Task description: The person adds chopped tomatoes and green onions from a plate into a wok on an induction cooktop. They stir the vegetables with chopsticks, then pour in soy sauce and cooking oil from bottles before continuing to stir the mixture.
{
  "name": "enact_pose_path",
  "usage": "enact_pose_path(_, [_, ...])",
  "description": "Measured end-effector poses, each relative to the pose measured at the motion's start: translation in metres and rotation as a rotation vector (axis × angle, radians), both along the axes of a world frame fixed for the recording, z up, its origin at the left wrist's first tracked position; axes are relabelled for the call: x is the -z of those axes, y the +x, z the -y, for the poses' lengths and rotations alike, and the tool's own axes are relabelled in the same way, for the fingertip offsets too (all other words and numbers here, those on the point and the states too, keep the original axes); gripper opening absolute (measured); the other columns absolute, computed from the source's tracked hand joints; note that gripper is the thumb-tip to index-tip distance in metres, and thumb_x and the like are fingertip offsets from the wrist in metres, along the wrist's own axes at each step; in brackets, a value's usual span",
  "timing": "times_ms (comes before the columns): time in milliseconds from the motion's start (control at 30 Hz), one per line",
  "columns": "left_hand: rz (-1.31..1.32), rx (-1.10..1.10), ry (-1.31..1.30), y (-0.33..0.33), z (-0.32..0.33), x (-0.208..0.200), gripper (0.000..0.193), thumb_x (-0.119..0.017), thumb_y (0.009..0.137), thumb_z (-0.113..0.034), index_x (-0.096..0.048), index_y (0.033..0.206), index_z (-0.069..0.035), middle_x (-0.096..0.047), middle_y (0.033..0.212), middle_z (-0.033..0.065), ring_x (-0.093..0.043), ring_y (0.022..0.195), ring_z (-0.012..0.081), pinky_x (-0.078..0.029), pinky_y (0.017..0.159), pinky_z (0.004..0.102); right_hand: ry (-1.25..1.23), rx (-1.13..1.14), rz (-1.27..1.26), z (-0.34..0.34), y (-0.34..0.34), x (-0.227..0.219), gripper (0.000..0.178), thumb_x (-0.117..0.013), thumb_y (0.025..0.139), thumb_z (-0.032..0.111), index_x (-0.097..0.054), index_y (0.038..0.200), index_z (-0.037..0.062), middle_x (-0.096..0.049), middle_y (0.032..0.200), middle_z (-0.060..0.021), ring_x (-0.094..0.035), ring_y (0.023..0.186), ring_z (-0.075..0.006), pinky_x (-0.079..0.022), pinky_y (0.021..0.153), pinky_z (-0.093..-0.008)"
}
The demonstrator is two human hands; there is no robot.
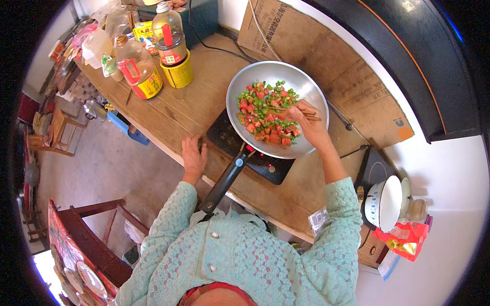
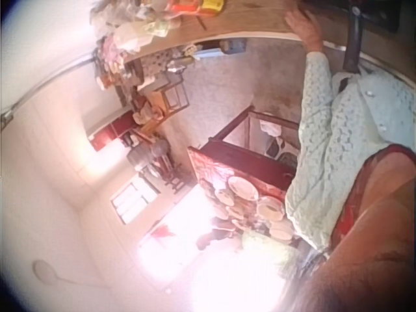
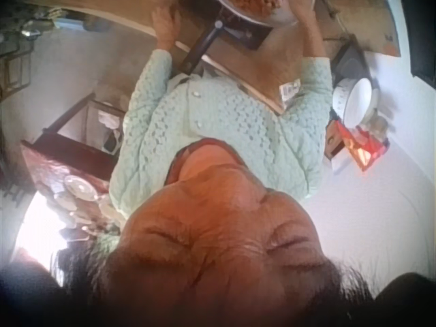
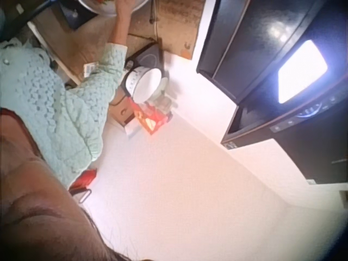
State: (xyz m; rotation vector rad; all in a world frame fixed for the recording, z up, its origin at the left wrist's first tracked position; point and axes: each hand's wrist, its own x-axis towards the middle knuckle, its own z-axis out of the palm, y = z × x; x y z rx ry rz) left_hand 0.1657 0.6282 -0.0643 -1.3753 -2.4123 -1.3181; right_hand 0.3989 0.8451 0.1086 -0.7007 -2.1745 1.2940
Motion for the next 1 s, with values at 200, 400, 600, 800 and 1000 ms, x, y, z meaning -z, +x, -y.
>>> enact_pose_path(200, [0.019,0.013,-0.022,-0.001,0.000,0.006,0.034,-0.061,0.074,-0.006,-0.053,0.106,0.000,-0.050,0.110,0.0177,-0.045,0.107,0.0366,-0.038,0.094,0.0427,-0.144,-0.066,0.029,0.048,0.020,-0.006,0.028,-0.048,0.095,0.020,-0.060,0.087,-0.0044,-0.057,0.085,-0.0069,-0.059,0.081,-0.0150,-0.051,0.075,-0.0281])
enact_pose_path(400, [0.004,0.019,-0.035,-0.002,-0.001,0.006,0.033,-0.061,0.074,-0.007,-0.053,0.105,0.001,-0.050,0.110,0.0176,-0.045,0.108,0.0366,-0.037,0.095,0.0428,-0.086,0.210,-0.083,0.001,0.069,0.013,0.024,-0.053,0.093,0.020,-0.061,0.090,-0.0023,-0.061,0.088,-0.0063,-0.060,0.080,-0.0138,-0.052,0.073,-0.0268])
enact_pose_path(600, [0.005,0.016,-0.019,0.000,0.001,0.002,0.033,-0.061,0.074,-0.006,-0.053,0.106,0.001,-0.051,0.110,0.0178,-0.045,0.109,0.0361,-0.037,0.095,0.0428,-0.050,0.406,-0.094,-0.001,0.087,-0.001,0.026,-0.053,0.092,0.022,-0.060,0.087,-0.0022,-0.059,0.086,-0.0059,-0.060,0.080,-0.0135,-0.052,0.072,-0.0270])
enact_pose_path(800, [-0.033,0.003,-0.005,-0.001,0.000,0.003,0.032,-0.062,0.073,-0.006,-0.054,0.104,0.000,-0.052,0.111,0.0166,-0.047,0.104,0.0358,-0.039,0.091,0.0426,-0.066,0.325,-0.143,0.006,0.017,0.028,0.029,-0.052,0.094,0.026,-0.058,0.088,-0.0019,-0.058,0.083,-0.0060,-0.060,0.079,-0.0141,-0.052,0.074,-0.0277])
enact_pose_path(1000, [-0.019,0.013,0.006,-0.002,0.000,0.005,0.031,-0.062,0.074,-0.006,-0.054,0.104,-0.001,-0.052,0.110,0.0169,-0.047,0.105,0.0365,-0.039,0.092,0.0425,-0.189,0.159,-0.266,0.031,-0.031,0.015,0.029,-0.051,0.094,0.027,-0.056,0.087,-0.0010,-0.056,0.086,-0.0054,-0.062,0.082,-0.0179,-0.052,0.077,-0.0297])
